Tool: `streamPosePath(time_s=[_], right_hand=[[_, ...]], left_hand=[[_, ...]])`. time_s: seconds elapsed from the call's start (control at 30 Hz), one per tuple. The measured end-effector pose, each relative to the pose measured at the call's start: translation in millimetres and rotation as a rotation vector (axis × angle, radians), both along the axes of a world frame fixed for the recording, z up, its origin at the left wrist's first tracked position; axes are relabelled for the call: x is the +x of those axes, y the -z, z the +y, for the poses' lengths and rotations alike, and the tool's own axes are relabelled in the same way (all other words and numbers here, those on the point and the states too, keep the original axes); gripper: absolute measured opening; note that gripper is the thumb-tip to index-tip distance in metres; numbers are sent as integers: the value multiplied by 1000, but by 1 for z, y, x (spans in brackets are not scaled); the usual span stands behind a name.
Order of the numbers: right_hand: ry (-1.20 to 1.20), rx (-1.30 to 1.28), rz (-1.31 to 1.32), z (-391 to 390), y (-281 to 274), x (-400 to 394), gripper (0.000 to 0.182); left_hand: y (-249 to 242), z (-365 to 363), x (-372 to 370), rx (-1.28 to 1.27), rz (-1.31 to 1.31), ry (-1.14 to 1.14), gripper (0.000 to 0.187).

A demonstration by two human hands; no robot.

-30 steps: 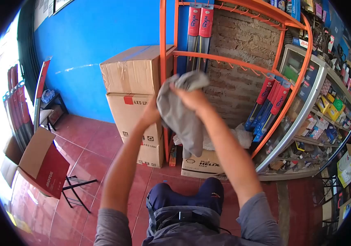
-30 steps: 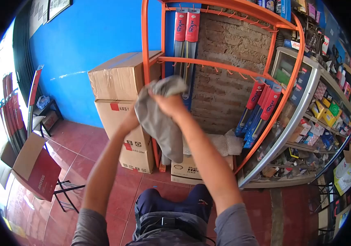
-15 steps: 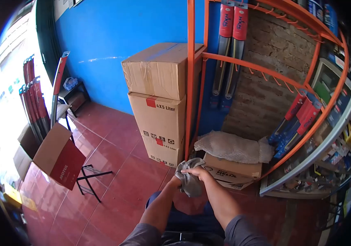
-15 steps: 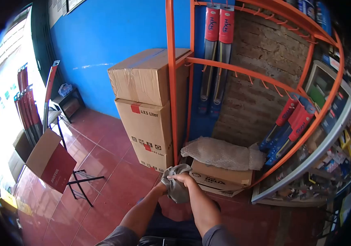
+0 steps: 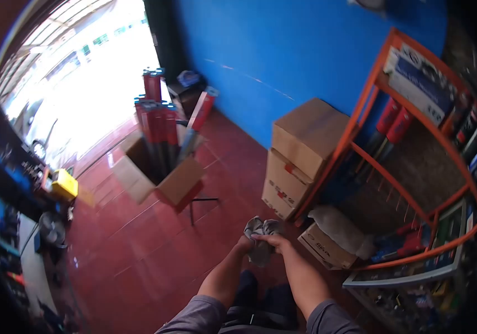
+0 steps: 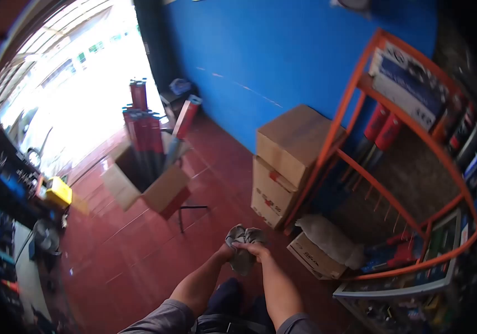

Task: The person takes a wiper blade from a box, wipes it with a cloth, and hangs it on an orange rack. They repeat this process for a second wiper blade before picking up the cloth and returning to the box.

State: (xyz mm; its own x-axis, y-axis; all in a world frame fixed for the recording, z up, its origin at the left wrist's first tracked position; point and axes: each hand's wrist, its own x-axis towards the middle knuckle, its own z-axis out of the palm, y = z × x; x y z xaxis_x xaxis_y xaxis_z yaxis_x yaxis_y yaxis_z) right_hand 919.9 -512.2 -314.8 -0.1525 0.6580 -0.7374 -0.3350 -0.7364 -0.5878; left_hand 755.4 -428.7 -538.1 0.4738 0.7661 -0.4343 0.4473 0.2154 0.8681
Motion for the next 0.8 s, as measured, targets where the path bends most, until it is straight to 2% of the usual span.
streamPosePath(time_s=[0.03,0.1,0.17,0.23,0.27,0.3,0.33,0.37,0.43,0.47,0.53,0.57,0.6,0.67,0.7,0.73,0.8], right_hand=[[-90,35,-11,4,-19,-20,81],[-178,8,16,19,-55,-49,83],[-229,103,-270,38,-122,-87,75],[-330,147,-256,68,-159,-128,69],[-362,209,-240,80,-179,-150,68],[-394,268,-220,92,-198,-173,67],[-398,331,-263,107,-208,-196,66],[-396,393,-301,122,-215,-220,65],[-434,459,-342,134,-261,-265,64],[-460,468,-347,144,-272,-288,64],[-506,587,-503,167,-290,-337,64],[-518,545,-423,160,-324,-364,63],[-559,538,-414,183,-319,-391,61],[-602,514,-397,221,-294,-444,60],[-592,684,-481,240,-291,-468,59],[-584,846,-561,240,-306,-495,58],[-629,732,-489,244,-327,-530,56]], left_hand=[[-55,3,-2,2,7,-41,46],[-176,-1,-62,14,460,-18,43],[-255,7,-110,-38,266,-265,40],[-322,12,-163,-29,-94,-365,38],[-356,18,-189,-60,-68,-402,35],[-382,22,-216,3,-163,-433,35],[-405,30,-243,73,-71,-472,36],[-423,38,-272,139,28,-504,37],[-436,58,-330,217,-5,-573,38],[-446,66,-355,229,62,-633,40],[-466,78,-409,241,117,-736,41],[-475,82,-435,282,180,-741,43],[-483,84,-463,320,249,-741,45],[-503,76,-513,246,198,-813,44],[-512,83,-536,192,133,-863,44],[-504,91,-565,254,169,-863,41],[-497,93,-609,140,161,-887,41]])
